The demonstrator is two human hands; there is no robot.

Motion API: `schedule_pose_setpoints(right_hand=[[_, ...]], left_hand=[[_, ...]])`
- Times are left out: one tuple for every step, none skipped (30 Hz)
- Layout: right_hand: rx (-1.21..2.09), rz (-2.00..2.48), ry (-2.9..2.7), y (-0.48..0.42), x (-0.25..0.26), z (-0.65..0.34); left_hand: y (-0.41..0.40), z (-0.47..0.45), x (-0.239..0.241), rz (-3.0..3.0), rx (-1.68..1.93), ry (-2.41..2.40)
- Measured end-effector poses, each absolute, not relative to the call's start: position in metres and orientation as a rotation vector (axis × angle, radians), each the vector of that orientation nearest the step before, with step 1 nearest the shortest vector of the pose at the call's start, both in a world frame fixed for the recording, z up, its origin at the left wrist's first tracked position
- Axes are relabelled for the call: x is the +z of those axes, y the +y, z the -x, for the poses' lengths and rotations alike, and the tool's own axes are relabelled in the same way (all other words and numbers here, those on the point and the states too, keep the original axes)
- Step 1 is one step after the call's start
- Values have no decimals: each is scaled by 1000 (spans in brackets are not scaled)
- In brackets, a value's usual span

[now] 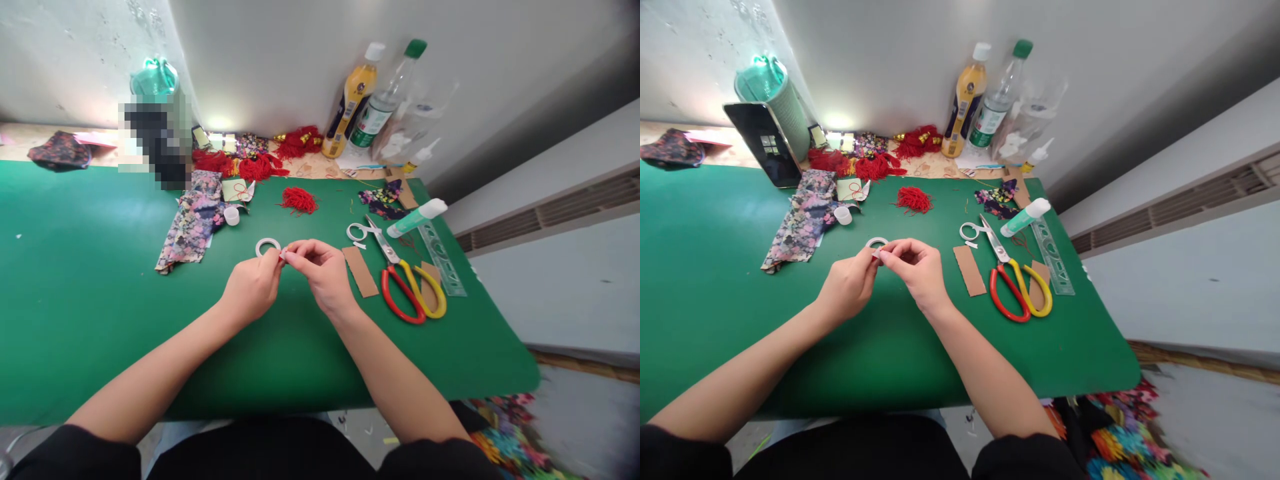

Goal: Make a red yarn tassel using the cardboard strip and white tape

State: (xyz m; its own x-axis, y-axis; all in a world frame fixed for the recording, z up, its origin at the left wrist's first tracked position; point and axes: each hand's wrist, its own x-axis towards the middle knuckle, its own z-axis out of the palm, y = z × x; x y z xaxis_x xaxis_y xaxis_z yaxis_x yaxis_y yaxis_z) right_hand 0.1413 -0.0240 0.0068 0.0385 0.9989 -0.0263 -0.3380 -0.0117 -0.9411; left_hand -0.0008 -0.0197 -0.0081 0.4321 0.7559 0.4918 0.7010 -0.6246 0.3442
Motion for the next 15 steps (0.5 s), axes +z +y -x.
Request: schedule_pose_setpoints(right_hand=[[1319, 985, -924, -24, 7, -141], [1301, 988, -933, -24, 7, -141], [1287, 992, -941, -24, 8, -141], [1277, 999, -946, -25, 9, -141], [1272, 1005, -948, -25, 10, -141], [1270, 1011, -949, -25, 11, -141], [1268, 1016, -950, -25, 12, -141], [1264, 1019, -954, -25, 12, -141], [1258, 1018, -960, -26, 13, -141], [1252, 1015, -966, -26, 14, -141], [1250, 1011, -971, -26, 14, -141], [1251, 1008, -972, -26, 14, -140], [1257, 1006, -971, -26, 14, -140], [1265, 1006, -969, -27, 14, -140], [1271, 1007, -967, -27, 13, -140]], left_hand=[[-20, 1, -7, -2578, 949, 1318], [-21, 1, -6, -2565, 941, 1313], [-22, 1, -4, -2539, 934, 1299], [-23, 1, -1, -2499, 928, 1280], [-24, 0, 2, -2443, 927, 1247], [-25, 0, 6, -2369, 924, 1214], [-25, 0, 9, -2284, 926, 1181], [-26, 0, 12, -2193, 932, 1151], [-26, 0, 15, -2100, 935, 1125], [-26, 0, 16, -2016, 939, 1105], [-26, 0, 16, -1943, 942, 1092], [-26, 0, 16, -1880, 944, 1085], [-25, 0, 14, -1826, 946, 1081], [-25, 0, 12, -1775, 948, 1078], [-25, 0, 10, -1722, 950, 1070]])
